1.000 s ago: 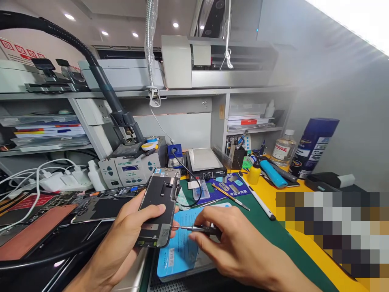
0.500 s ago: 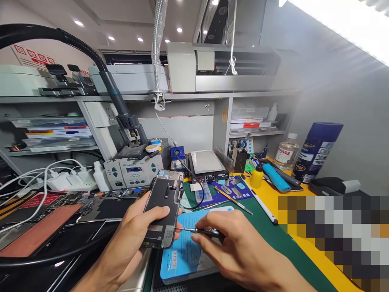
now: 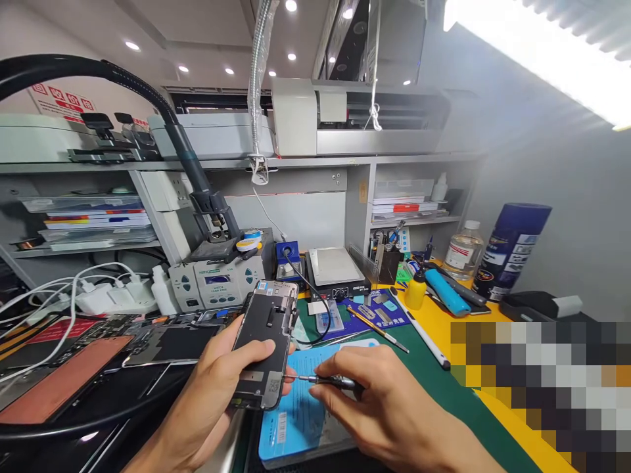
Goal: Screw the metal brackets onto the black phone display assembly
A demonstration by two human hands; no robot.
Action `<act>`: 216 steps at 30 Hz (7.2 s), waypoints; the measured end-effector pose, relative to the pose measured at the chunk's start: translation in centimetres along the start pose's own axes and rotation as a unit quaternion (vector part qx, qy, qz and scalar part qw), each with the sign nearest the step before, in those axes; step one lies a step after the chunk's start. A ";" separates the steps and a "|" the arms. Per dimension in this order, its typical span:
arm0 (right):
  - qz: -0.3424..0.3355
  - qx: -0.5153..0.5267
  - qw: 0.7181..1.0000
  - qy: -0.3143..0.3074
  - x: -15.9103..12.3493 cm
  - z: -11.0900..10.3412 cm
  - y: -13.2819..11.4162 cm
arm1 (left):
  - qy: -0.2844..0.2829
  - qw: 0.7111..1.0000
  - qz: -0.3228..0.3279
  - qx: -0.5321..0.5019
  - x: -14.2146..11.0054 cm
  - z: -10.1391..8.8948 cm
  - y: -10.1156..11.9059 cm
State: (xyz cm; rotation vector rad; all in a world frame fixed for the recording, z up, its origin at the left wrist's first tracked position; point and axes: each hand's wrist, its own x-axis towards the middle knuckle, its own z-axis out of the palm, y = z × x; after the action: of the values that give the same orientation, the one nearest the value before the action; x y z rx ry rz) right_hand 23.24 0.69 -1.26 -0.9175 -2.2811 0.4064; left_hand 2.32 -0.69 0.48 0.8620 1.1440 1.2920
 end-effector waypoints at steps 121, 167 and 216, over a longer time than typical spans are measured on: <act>0.240 0.536 0.809 0.008 1.3 0.5 0.7 | -0.160 0.967 0.110 0.165 -1.4 1.4 -0.8; 0.233 0.500 0.834 -0.033 1.6 0.4 0.1 | -0.070 0.933 0.210 0.282 -0.9 0.8 -2.1; 0.233 0.322 0.917 0.016 1.5 1.4 0.1 | -0.060 0.962 0.135 0.232 -0.9 1.1 -1.9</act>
State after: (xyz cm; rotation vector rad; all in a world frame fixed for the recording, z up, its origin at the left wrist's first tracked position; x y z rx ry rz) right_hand 21.57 1.80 -1.65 -1.0765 -1.6816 1.2491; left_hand 3.92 -1.70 -0.88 1.4651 1.2858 1.1829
